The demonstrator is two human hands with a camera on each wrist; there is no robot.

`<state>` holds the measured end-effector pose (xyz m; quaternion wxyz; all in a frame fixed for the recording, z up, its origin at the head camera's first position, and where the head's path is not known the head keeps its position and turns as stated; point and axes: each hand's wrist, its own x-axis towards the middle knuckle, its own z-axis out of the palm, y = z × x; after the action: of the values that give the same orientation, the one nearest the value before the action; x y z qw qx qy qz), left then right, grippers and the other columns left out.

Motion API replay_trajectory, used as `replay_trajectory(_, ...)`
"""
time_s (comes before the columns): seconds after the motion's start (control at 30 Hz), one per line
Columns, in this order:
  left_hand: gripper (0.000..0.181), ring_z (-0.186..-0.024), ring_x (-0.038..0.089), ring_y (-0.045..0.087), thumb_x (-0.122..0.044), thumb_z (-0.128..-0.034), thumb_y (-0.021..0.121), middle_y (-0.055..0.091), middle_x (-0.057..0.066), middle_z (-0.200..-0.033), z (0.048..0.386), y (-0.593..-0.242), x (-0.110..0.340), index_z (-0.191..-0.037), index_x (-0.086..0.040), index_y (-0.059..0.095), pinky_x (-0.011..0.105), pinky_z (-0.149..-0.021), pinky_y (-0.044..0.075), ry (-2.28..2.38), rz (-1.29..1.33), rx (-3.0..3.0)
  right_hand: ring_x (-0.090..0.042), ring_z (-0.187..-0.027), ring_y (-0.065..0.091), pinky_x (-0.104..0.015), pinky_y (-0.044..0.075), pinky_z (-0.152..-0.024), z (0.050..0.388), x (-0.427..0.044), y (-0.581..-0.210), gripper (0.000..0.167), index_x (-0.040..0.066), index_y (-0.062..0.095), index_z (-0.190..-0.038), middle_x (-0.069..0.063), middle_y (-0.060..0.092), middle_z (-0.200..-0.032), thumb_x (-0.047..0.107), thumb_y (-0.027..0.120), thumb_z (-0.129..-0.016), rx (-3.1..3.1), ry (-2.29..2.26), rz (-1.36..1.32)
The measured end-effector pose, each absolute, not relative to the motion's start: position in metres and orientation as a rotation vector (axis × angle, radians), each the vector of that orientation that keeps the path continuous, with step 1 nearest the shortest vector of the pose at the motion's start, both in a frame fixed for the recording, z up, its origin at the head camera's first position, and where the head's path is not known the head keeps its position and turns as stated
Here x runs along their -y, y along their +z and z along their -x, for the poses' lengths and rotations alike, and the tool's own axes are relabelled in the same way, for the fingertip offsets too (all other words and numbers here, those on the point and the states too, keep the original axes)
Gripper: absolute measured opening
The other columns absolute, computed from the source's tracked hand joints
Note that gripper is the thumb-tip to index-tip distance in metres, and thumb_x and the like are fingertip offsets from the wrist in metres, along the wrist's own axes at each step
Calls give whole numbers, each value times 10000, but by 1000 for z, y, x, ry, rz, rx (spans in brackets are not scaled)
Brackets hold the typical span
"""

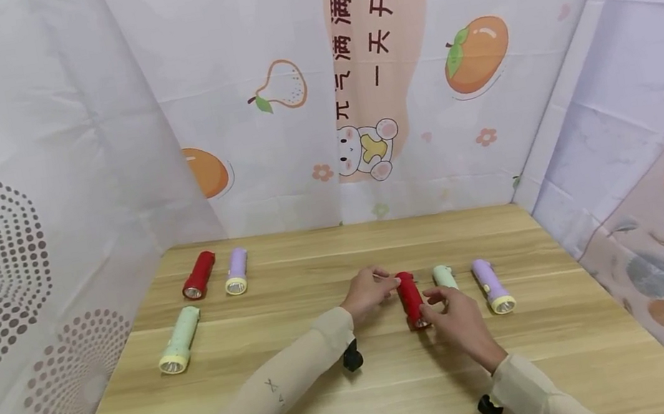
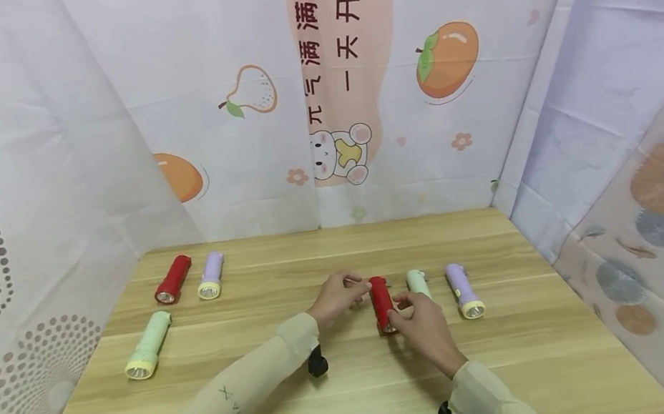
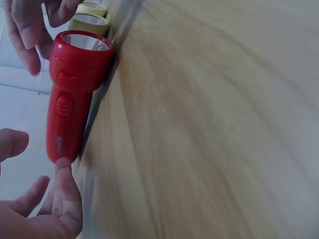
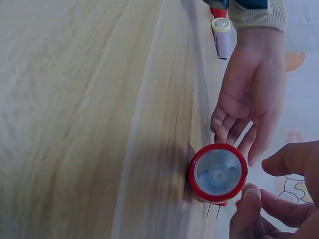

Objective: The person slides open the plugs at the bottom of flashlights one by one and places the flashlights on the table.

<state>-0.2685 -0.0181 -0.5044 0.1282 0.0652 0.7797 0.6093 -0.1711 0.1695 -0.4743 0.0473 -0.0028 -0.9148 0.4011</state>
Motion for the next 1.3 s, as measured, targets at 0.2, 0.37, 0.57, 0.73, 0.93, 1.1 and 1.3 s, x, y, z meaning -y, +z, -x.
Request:
replay_trajectory(0.2,232,-852,257,701,-270,-995,709,684,42,-980,255,-493,46,-1116,-78,662,365,-687,589,1703,-358,-2322,-184,-709,618,-259,500,-572,171,-161,-472,235,42,713,-1136,-83,711,-987,140,743,-925,2725,1277,-81)
replay_trajectory(0.37,199,-854,278,694,-290,-1015,680,686,42,-976,240,-493,69,-1086,-105,673,374,-682,584,1675,-476,-2345,-165,-740,600,-236,488,-614,170,-149,-474,195,64,723,-1107,-15,696,-907,142,756,-931,2707,1335,-145)
replay_trajectory(0.57,208,-889,256,691,-327,-1026,658,685,34,-1026,222,-496,98,-1127,-146,678,377,-713,581,1643,-484,-2314,-137,-744,595,-234,491,-650,166,-134,-478,174,54,737,-1097,23,681,-866,123,756,-939,2734,1455,-334)
replay_trajectory(0.73,219,-904,227,695,-344,-1029,652,674,15,-1060,206,-497,121,-1145,-160,679,369,-733,579,1633,-458,-2300,-128,-730,597,-228,494,-644,162,-123,-483,185,58,733,-1106,19,683,-877,123,751,-933,2776,1534,-443)
replay_trajectory(0.93,211,-882,244,698,-323,-1031,653,668,16,-1021,190,-495,140,-1118,-135,689,356,-689,569,1624,-457,-2312,-140,-717,598,-226,489,-629,158,-114,-486,175,57,727,-1108,2,684,-888,94,732,-938,2803,1566,-522)
replay_trajectory(1.1,207,-846,232,681,-311,-1036,647,669,30,-996,182,-494,148,-1117,-125,684,362,-662,566,1609,-430,-2318,-147,-698,592,-222,471,-595,157,-108,-487,173,49,721,-1107,-32,689,-891,85,735,-938,2796,1571,-553)
replay_trajectory(1.3,212,-836,236,662,-335,-1034,646,677,81,-1013,176,-493,156,-1113,-142,680,360,-664,562,1618,-408,-2319,-143,-707,600,-224,473,-592,159,-100,-490,176,68,723,-1118,-55,702,-911,111,745,-949,2823,1558,-569)
